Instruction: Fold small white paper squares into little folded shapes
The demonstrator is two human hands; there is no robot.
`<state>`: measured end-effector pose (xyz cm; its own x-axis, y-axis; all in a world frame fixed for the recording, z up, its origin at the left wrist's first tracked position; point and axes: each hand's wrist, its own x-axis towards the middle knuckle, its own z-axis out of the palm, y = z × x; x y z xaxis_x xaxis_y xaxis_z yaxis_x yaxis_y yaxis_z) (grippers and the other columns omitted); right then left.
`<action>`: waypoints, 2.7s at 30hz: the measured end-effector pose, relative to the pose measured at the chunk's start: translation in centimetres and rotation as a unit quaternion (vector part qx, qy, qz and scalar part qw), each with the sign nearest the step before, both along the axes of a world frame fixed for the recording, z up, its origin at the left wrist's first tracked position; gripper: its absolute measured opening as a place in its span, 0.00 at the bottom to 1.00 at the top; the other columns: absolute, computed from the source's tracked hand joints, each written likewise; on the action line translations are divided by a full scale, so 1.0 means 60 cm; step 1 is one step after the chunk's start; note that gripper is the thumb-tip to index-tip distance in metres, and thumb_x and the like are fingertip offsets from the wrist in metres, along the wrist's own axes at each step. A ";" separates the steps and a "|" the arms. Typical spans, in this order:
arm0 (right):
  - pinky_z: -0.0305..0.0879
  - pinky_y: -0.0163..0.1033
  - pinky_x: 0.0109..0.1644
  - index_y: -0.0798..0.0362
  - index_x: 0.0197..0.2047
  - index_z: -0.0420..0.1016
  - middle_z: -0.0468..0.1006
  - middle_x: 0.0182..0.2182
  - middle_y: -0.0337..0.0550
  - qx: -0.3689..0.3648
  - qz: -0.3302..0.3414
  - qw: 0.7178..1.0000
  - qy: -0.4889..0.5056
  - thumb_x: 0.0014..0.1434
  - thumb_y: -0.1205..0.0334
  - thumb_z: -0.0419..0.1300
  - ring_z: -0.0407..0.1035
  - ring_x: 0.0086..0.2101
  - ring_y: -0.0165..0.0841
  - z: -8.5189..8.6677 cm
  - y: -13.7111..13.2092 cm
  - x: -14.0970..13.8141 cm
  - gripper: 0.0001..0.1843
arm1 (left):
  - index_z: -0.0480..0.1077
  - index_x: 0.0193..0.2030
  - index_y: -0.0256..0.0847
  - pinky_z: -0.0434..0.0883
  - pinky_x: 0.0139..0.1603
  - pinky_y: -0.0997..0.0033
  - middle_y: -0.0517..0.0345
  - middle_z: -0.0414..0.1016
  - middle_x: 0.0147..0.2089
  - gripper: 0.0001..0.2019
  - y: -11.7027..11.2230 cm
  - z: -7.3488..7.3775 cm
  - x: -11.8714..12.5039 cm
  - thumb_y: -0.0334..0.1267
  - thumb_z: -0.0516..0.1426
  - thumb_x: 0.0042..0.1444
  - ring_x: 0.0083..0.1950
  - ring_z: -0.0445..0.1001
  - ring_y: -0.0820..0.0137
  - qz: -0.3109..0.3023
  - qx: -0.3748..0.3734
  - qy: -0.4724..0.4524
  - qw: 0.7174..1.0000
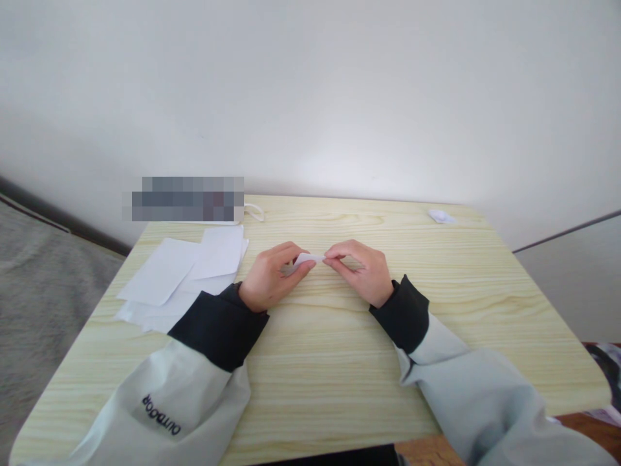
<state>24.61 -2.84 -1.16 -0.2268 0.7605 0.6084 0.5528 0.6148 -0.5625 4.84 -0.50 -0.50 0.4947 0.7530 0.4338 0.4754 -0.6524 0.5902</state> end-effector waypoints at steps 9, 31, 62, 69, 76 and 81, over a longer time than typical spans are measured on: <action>0.74 0.34 0.35 0.52 0.36 0.76 0.81 0.30 0.41 -0.145 -0.028 0.981 0.128 0.52 0.57 0.64 0.77 0.29 0.32 -0.013 0.001 -0.002 0.09 | 0.73 0.38 0.38 0.66 0.32 0.76 0.61 0.74 0.30 0.10 -0.004 0.009 0.002 0.42 0.55 0.57 0.29 0.68 0.75 0.020 -0.060 -0.003 0.998; 0.71 0.32 0.39 0.51 0.40 0.75 0.79 0.36 0.44 0.111 0.076 0.986 -0.097 0.62 0.66 0.55 0.73 0.35 0.28 0.001 -0.006 0.010 0.08 | 0.75 0.30 0.37 0.65 0.27 0.77 0.58 0.78 0.28 0.15 -0.002 0.024 0.009 0.48 0.58 0.52 0.27 0.70 0.73 -0.030 -0.363 -0.128 0.922; 0.62 0.31 0.30 0.55 0.32 0.72 0.75 0.25 0.39 -0.181 0.155 0.971 -0.029 0.58 0.65 0.51 0.67 0.26 0.27 0.007 -0.006 0.005 0.09 | 0.76 0.31 0.37 0.65 0.27 0.78 0.61 0.76 0.27 0.14 -0.010 0.010 0.013 0.46 0.56 0.52 0.27 0.69 0.74 0.005 -0.238 -0.056 0.970; 0.57 0.29 0.26 0.55 0.29 0.72 0.73 0.22 0.37 -0.171 0.135 0.975 -0.034 0.56 0.69 0.52 0.63 0.22 0.25 0.005 -0.005 0.002 0.09 | 0.76 0.30 0.37 0.65 0.29 0.78 0.61 0.76 0.28 0.13 -0.010 0.011 0.013 0.45 0.56 0.52 0.28 0.69 0.74 -0.002 -0.239 -0.054 0.970; 0.57 0.30 0.27 0.55 0.29 0.71 0.72 0.22 0.37 -0.181 0.140 0.973 -0.033 0.58 0.66 0.52 0.63 0.22 0.25 0.005 -0.006 0.004 0.09 | 0.76 0.30 0.37 0.64 0.28 0.78 0.61 0.76 0.27 0.13 -0.010 0.011 0.012 0.45 0.56 0.53 0.27 0.69 0.74 -0.001 -0.242 -0.042 0.969; 0.56 0.29 0.26 0.55 0.29 0.72 0.72 0.22 0.36 -0.181 0.143 0.973 -0.030 0.57 0.67 0.52 0.62 0.21 0.24 0.004 -0.006 0.003 0.09 | 0.76 0.30 0.37 0.63 0.27 0.79 0.61 0.75 0.26 0.13 -0.009 0.012 0.012 0.45 0.56 0.53 0.27 0.68 0.75 -0.005 -0.244 -0.044 0.969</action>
<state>24.80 -3.19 -0.92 -0.4878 0.8228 0.2918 0.4266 0.5163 -0.7426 5.55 -1.05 0.24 0.4807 0.8742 0.0684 0.4045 -0.2903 0.8673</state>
